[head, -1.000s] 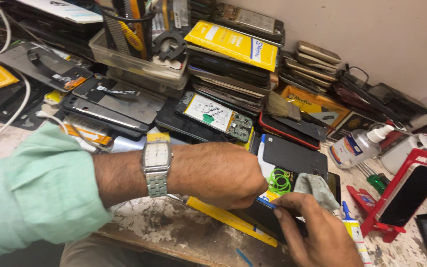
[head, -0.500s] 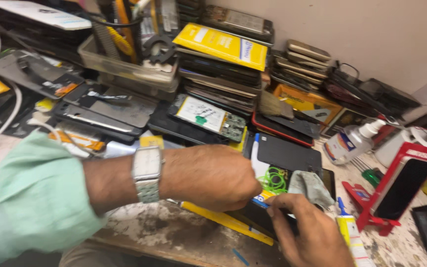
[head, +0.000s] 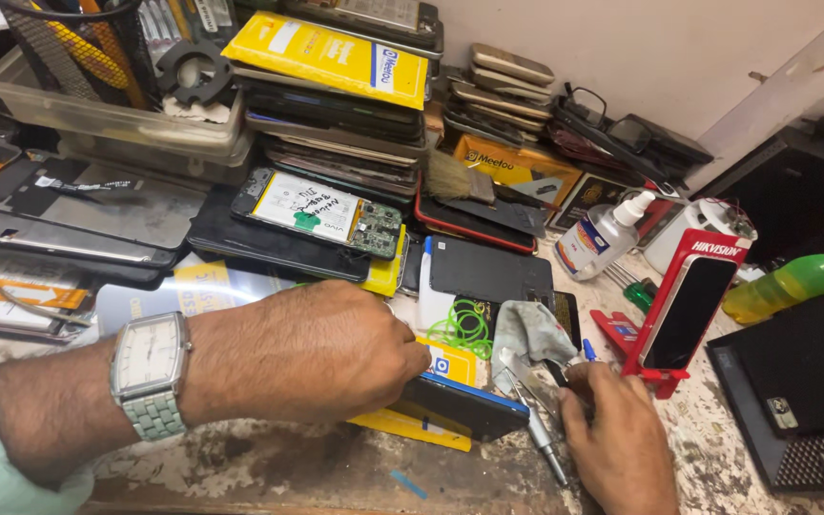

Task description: The person uses a metal prying tool to carefully separate the screen assembly from the frame of a blue smartphone. They work along the edges of the device, prying up the screen to disconnect it from the chassis. The workspace is cluttered with various electronic components and tools.

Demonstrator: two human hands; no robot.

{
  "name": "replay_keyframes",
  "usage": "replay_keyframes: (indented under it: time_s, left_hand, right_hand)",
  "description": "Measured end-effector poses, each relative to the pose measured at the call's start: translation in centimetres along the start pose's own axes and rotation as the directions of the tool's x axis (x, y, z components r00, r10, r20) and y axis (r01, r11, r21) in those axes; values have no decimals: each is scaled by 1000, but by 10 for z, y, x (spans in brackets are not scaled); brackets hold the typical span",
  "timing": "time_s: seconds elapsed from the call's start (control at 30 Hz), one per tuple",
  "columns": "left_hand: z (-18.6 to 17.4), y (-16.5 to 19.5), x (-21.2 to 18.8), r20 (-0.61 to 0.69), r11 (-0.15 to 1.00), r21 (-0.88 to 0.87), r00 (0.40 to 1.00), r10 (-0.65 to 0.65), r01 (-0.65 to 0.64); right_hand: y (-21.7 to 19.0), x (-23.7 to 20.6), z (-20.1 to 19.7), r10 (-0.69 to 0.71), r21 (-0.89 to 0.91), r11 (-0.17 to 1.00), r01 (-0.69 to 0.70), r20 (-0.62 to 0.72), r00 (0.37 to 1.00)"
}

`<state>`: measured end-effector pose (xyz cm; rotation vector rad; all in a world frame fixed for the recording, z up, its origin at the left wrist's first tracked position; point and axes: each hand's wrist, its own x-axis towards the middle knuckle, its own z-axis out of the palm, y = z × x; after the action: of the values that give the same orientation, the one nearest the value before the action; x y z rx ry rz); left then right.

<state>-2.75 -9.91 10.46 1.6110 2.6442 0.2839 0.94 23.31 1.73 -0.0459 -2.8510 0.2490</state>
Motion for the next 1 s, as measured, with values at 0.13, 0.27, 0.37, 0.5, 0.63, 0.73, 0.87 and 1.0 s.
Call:
replay_keyframes:
  time_s: [0.13, 0.27, 0.37, 0.5, 0.63, 0.73, 0.87, 1.0]
  left_hand:
    - [3, 1, -3, -28, 1000, -5, 1000, 8, -8]
    - [6, 0, -3, -40, 1000, -22, 999, 0, -1]
    - [7, -1, -3, -95, 999, -17, 995, 38, -40]
    - [8, -1, -8, -142, 998, -19, 988, 61, -65]
    - [10, -1, -7, -129, 998, -41, 991, 42, -47]
    - [11, -2, -5, -119, 999, -26, 992, 38, -41]
    - [12, -3, -7, -138, 999, -12, 989, 46, -48]
    - [15, -4, -8, -174, 997, -23, 982, 71, -76]
  right_hand:
    - [10, 1, 0, 5, -101, 995, 10, 153, 988]
    - [49, 10, -6, 153, 73, 976, -203, 432, 889]
    - [95, 21, -1, -16, 505, 819, -272, 494, 869]
    - [160, 28, 12, -264, 713, 690, -125, 408, 874]
    - [186, 10, 41, -329, 959, 285, -6, 104, 939]
    - [178, 3, 51, -130, 999, 42, -27, 32, 991]
    - [165, 1, 49, -27, 996, -81, 27, -29, 999]
    - [140, -2, 41, 48, 987, -140, 76, -70, 996]
